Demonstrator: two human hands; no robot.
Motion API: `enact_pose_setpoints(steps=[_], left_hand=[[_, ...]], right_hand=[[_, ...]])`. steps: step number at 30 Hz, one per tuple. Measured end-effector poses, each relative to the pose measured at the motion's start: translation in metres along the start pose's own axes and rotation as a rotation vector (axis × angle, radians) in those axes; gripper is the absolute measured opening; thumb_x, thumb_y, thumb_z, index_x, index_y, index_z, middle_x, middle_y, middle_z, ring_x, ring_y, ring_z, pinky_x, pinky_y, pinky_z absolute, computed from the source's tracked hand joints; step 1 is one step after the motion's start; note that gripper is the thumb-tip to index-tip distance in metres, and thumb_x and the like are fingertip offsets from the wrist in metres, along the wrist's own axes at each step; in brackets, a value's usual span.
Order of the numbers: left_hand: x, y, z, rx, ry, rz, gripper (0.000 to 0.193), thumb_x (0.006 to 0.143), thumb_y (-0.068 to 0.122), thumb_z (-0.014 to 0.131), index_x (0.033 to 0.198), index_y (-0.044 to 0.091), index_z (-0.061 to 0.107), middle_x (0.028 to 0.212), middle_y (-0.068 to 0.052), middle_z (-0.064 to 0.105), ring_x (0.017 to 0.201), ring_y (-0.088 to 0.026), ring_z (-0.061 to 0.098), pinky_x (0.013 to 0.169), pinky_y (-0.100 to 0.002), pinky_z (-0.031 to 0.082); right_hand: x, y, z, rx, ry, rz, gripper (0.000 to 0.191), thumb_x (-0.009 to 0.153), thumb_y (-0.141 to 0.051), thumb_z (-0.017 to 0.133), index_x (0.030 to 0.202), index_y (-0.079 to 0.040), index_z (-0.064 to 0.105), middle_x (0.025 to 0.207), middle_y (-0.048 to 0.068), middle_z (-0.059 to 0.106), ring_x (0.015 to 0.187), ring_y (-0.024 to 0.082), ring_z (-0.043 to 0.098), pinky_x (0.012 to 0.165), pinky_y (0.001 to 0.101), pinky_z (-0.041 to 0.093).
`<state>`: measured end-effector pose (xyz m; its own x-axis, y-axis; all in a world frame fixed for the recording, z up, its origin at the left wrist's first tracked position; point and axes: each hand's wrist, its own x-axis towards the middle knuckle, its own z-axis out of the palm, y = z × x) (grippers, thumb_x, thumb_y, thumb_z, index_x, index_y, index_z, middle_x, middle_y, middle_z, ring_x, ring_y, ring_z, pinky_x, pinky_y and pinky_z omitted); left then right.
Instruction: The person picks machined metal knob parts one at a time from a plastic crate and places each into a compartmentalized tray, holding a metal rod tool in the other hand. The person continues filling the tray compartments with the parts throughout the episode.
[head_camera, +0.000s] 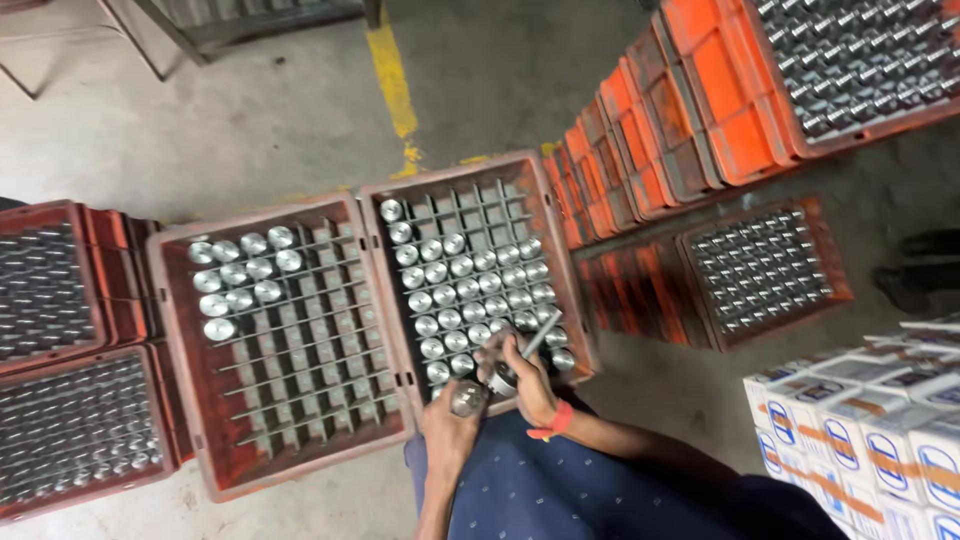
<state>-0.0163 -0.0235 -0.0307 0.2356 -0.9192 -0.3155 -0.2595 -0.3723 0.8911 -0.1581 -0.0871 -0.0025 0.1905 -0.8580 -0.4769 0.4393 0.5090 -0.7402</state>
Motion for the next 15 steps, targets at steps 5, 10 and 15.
enact_pose_setpoints(steps=[5,10,15], left_hand=[[-0.011,0.035,0.018,0.112,-0.157,-0.089,0.047,0.077,0.022,0.078,0.123,0.014,0.07,0.086,-0.022,0.074,0.083,-0.041,0.072,0.072,-0.048,0.054],[0.001,0.056,0.037,0.197,-0.214,0.017,0.045,0.075,0.023,0.079,0.119,0.017,0.073,0.09,-0.02,0.075,0.086,-0.041,0.072,0.074,-0.048,0.055],[0.005,0.047,0.054,0.18,-0.255,0.066,0.043,0.075,0.023,0.08,0.117,0.017,0.072,0.089,-0.02,0.075,0.087,-0.04,0.072,0.074,-0.048,0.055]], right_hand=[[-0.007,-0.019,-0.002,-0.145,-0.029,-0.093,0.034,0.111,-0.036,0.043,0.111,-0.004,0.055,0.096,0.012,0.068,0.087,0.015,0.066,0.082,0.0312,0.055],[-0.016,-0.024,-0.025,-0.229,-0.201,-0.221,0.033,0.115,-0.035,0.041,0.115,-0.004,0.052,0.089,0.01,0.065,0.083,0.015,0.066,0.086,0.0303,0.053],[-0.01,-0.031,-0.043,-0.268,-0.132,-0.272,0.032,0.114,-0.032,0.043,0.112,-0.003,0.054,0.088,0.012,0.066,0.082,0.016,0.067,0.083,0.0305,0.053]])
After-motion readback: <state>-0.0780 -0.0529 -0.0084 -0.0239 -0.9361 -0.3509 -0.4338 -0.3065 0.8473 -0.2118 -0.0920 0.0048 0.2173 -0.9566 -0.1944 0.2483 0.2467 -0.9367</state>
